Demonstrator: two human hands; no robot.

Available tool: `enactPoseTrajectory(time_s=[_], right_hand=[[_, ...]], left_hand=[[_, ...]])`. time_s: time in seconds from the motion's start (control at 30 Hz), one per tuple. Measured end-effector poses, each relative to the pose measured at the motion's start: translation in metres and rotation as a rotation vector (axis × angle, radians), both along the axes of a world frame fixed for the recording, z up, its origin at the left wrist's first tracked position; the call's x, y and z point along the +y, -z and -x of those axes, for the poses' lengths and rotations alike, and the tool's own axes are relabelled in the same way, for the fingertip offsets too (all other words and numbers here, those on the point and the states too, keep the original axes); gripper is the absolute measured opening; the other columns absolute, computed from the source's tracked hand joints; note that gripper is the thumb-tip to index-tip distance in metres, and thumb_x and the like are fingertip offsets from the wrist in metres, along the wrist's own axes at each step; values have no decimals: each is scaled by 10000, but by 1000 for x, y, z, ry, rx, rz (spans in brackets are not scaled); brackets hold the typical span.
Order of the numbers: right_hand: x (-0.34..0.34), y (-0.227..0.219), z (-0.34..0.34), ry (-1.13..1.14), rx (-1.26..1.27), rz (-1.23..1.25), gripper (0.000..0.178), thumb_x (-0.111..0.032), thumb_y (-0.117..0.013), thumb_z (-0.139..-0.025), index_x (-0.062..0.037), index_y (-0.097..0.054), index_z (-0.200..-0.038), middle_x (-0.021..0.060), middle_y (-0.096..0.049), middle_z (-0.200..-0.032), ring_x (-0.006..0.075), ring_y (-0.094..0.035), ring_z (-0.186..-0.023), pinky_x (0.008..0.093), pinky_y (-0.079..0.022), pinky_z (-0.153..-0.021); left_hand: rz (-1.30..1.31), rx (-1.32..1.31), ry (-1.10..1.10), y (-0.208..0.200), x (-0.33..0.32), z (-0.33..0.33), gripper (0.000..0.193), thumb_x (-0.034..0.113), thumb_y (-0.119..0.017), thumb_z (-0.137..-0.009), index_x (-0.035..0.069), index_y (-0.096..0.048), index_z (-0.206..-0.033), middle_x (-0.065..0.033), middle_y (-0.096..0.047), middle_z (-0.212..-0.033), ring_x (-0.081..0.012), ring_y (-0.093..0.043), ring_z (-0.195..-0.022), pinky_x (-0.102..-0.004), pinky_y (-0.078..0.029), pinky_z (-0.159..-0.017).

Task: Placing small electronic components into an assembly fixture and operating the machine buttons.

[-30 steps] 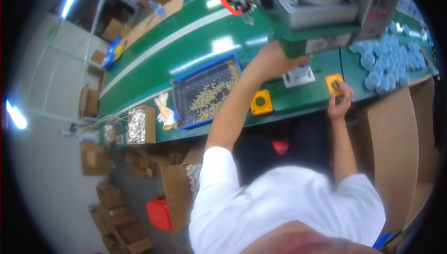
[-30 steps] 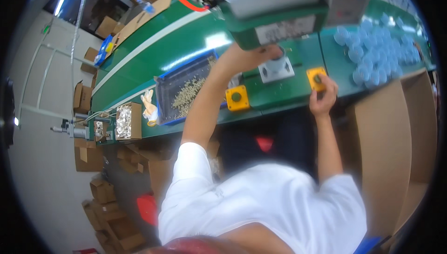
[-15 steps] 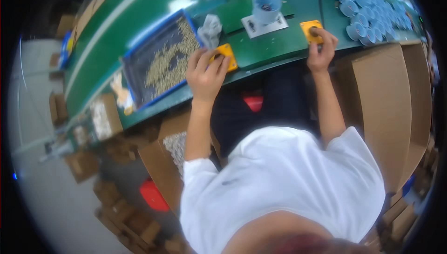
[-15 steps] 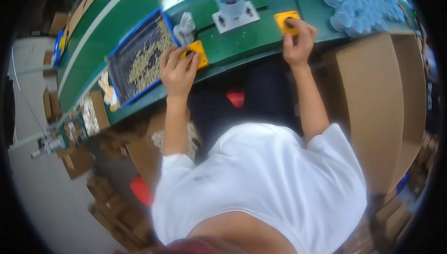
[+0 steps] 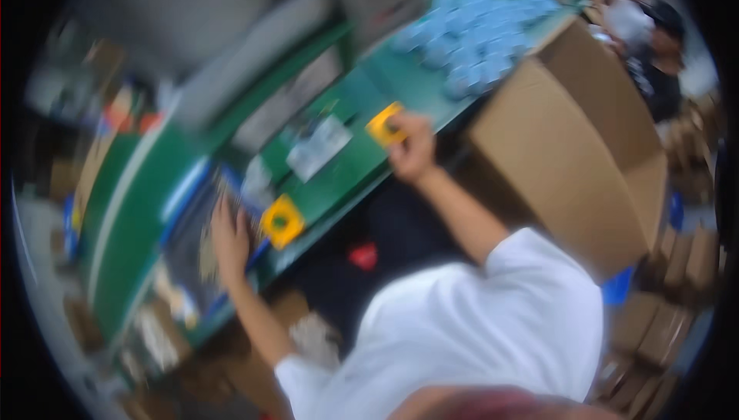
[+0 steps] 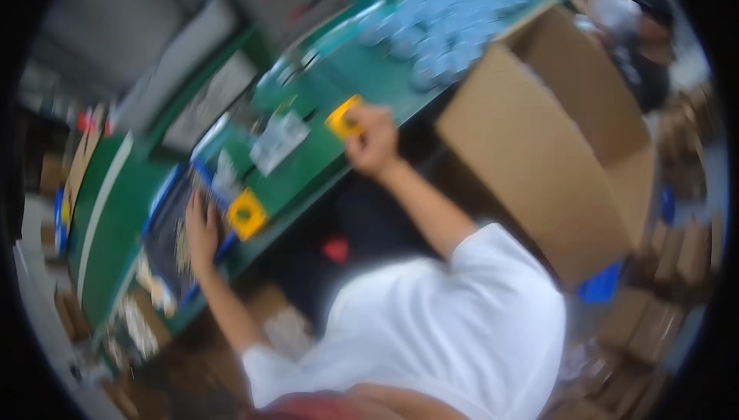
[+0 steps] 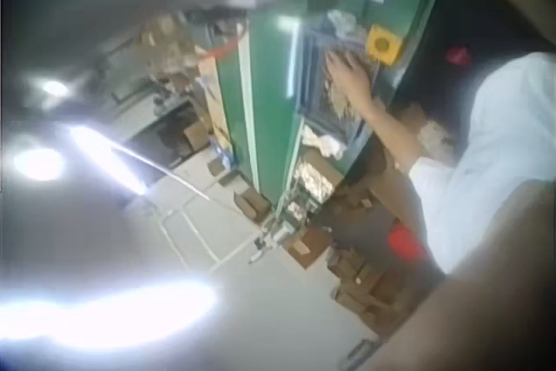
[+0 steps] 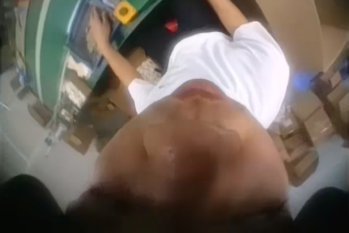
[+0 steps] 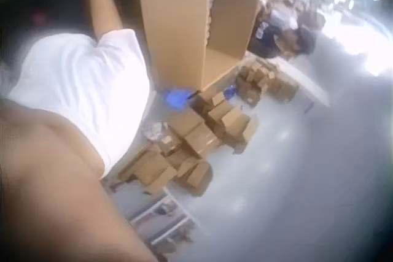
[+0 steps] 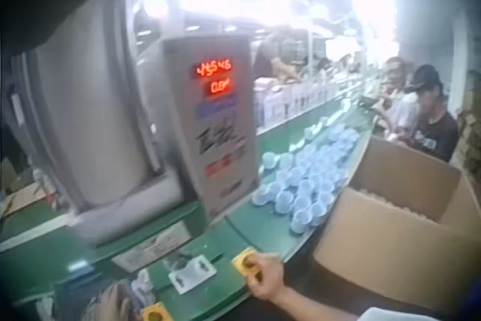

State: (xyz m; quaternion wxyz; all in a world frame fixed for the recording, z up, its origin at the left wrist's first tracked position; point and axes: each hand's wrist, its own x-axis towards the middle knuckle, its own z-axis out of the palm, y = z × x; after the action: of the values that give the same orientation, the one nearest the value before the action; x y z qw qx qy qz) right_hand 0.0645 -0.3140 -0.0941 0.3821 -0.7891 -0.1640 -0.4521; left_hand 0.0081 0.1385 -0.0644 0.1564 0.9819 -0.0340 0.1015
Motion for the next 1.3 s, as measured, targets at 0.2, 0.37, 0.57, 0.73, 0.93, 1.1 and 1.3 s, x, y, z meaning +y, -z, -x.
enactPoseTrajectory(time_s=[0.2,0.37,0.57,0.73,0.93,1.1,1.3], right_hand=[[-11,-13,9,26,52,5,329,-149,-692,-786,-84,-654,-1106,91,-674,-1181,325,-593,-1023,432,-513,-864],[-10,-16,12,13,75,23,299,-146,-690,-791,-85,-656,-1082,62,-667,-1206,305,-573,-1035,411,-509,-865],[-6,-15,8,1,66,4,272,-152,-674,-813,-81,-659,-1075,75,-667,-1205,303,-572,-1030,401,-509,-866],[-11,-15,10,-60,95,-50,249,-160,-642,-853,-65,-664,-1082,102,-665,-1213,303,-567,-1023,394,-500,-889],[-17,-34,15,-147,251,-85,271,-158,-662,-862,-54,-653,-1112,115,-650,-1243,296,-564,-1073,399,-478,-946],[22,-93,15,-169,195,-27,449,-211,-775,-837,-35,-636,-1226,121,-640,-1242,310,-565,-1123,419,-480,-961],[74,-133,-17,-394,344,-53,701,-304,-890,-766,3,-599,-1325,151,-618,-1245,342,-573,-1161,409,-482,-1007]], left_hand=[[108,45,56,-15,-30,-11,471,132,-553,-1024,-12,-506,-1470,-245,-484,-1525,-418,-469,-1401,-440,-374,-1172],[74,57,133,-49,-39,7,285,80,-577,-1002,-20,-649,-1258,-203,-619,-1298,-381,-602,-1187,-433,-472,-1021],[185,50,52,-33,-27,18,143,48,-622,-978,-20,-690,-1084,-136,-667,-1027,-287,-649,-878,-381,-516,-802],[343,25,-43,-33,-35,25,122,57,-660,-962,-12,-701,-1054,-122,-672,-939,-230,-626,-780,-343,-506,-746],[356,-56,-56,-26,-35,24,112,62,-676,-956,-19,-713,-1025,-128,-695,-896,-218,-637,-765,-344,-511,-739],[330,-55,-44,-32,-33,30,123,63,-679,-958,-23,-721,-1036,-133,-708,-893,-213,-639,-758,-345,-515,-735],[335,-22,-140,-33,-41,27,109,27,-664,-953,-25,-719,-1032,-185,-712,-972,-307,-699,-868,-369,-550,-810]])
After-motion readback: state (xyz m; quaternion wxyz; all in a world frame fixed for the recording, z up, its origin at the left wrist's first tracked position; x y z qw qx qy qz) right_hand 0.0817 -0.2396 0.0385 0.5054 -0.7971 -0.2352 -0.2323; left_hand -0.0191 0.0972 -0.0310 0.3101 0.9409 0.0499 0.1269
